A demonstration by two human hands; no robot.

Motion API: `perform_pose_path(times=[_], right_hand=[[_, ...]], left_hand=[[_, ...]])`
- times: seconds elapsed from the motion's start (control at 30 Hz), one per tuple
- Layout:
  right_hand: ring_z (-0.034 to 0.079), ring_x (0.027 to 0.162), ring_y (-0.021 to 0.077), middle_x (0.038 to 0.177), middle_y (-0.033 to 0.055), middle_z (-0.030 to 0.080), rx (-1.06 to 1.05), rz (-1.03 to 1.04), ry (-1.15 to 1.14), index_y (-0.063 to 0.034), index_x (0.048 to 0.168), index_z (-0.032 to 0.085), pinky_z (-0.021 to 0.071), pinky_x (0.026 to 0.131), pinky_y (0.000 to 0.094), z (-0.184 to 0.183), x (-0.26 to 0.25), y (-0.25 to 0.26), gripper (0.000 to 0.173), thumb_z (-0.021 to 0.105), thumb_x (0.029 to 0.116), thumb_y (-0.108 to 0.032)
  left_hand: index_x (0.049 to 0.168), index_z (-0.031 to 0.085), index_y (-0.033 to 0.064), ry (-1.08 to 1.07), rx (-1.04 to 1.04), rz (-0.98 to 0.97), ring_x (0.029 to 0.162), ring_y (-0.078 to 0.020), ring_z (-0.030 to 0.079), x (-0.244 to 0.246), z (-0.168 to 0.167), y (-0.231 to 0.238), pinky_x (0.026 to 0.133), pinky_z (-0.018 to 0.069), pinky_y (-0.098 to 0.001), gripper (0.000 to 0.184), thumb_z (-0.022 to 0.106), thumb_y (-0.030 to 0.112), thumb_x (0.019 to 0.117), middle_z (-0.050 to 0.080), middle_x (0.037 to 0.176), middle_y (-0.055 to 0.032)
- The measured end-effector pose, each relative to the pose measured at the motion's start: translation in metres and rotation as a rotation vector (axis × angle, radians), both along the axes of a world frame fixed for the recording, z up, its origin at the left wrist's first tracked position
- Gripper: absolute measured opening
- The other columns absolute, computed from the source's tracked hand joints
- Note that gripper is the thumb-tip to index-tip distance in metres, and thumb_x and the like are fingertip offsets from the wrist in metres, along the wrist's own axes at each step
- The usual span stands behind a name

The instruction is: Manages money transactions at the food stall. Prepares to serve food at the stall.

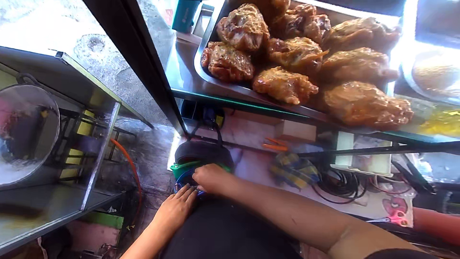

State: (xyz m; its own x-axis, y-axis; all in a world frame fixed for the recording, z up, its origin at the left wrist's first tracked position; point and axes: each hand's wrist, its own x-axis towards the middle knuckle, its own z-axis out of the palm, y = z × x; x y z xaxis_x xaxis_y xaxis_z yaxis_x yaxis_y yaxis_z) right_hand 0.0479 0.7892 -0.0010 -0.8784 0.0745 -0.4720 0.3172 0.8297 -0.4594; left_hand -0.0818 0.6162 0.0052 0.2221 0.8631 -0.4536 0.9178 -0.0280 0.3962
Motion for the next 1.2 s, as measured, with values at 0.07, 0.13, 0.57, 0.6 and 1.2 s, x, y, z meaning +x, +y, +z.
perform_pose_path(times=[0.07, 0.13, 0.57, 0.6, 1.2], right_hand=[[0.07, 0.095, 0.0305, 0.102, 0.013, 0.07, -0.006, -0.026, 0.003, -0.004, 0.107, 0.071, 0.0591, 0.08, 0.0506, -0.003, -0.002, -0.001, 0.03, 0.065, 0.1008, -0.033], [0.071, 0.091, 0.0292, 0.1, 0.012, 0.07, 0.005, -0.055, 0.062, -0.0052, 0.107, 0.072, 0.0597, 0.077, 0.0487, -0.009, -0.001, -0.001, 0.03, 0.061, 0.103, -0.033], [0.07, 0.095, 0.0329, 0.105, 0.0146, 0.072, 0.23, -0.05, -0.021, -0.0032, 0.104, 0.072, 0.057, 0.079, 0.0508, -0.003, -0.008, -0.014, 0.015, 0.061, 0.0941, -0.002], [0.07, 0.096, 0.0326, 0.105, 0.0149, 0.072, 0.255, -0.059, -0.028, -0.0027, 0.104, 0.072, 0.0568, 0.082, 0.05, -0.005, -0.008, -0.015, 0.015, 0.061, 0.0944, -0.003], [0.07, 0.091, 0.0108, 0.099, 0.0026, 0.072, -0.533, -0.828, 0.649, -0.007, 0.108, 0.069, 0.0619, 0.083, 0.0302, 0.041, 0.057, 0.017, 0.012, 0.07, 0.0979, -0.014]], left_hand=[[0.145, 0.055, 0.012, -0.011, 0.006, 0.002, 0.143, -0.0224, 0.049, -0.003, 0.0, -0.003, 0.105, 0.051, -0.0453, 0.039, 0.041, 0.02, 0.1094, 0.055, 0.152, -0.0026], [0.146, 0.054, 0.0128, -0.005, 0.016, -0.003, 0.143, -0.0215, 0.05, -0.005, 0.0, -0.004, 0.105, 0.0515, -0.0443, 0.04, 0.04, 0.014, 0.1086, 0.055, 0.152, -0.0018], [0.139, 0.06, 0.0143, 0.016, 0.109, -0.025, 0.135, -0.018, 0.056, -0.005, -0.003, -0.012, 0.1, 0.0543, -0.0412, 0.038, 0.041, 0.008, 0.1064, 0.062, 0.144, 0.0012], [0.138, 0.06, 0.0145, 0.012, 0.116, -0.021, 0.135, -0.0178, 0.057, -0.005, -0.003, -0.013, 0.1, 0.0545, -0.041, 0.037, 0.042, 0.008, 0.1065, 0.062, 0.143, 0.0014], [0.129, 0.066, 0.019, -0.561, 0.229, 0.591, 0.111, -0.0102, 0.067, -0.017, 0.02, 0.01, 0.092, 0.0593, -0.0342, 0.038, 0.057, 0.044, 0.1018, 0.07, 0.119, 0.0039]])
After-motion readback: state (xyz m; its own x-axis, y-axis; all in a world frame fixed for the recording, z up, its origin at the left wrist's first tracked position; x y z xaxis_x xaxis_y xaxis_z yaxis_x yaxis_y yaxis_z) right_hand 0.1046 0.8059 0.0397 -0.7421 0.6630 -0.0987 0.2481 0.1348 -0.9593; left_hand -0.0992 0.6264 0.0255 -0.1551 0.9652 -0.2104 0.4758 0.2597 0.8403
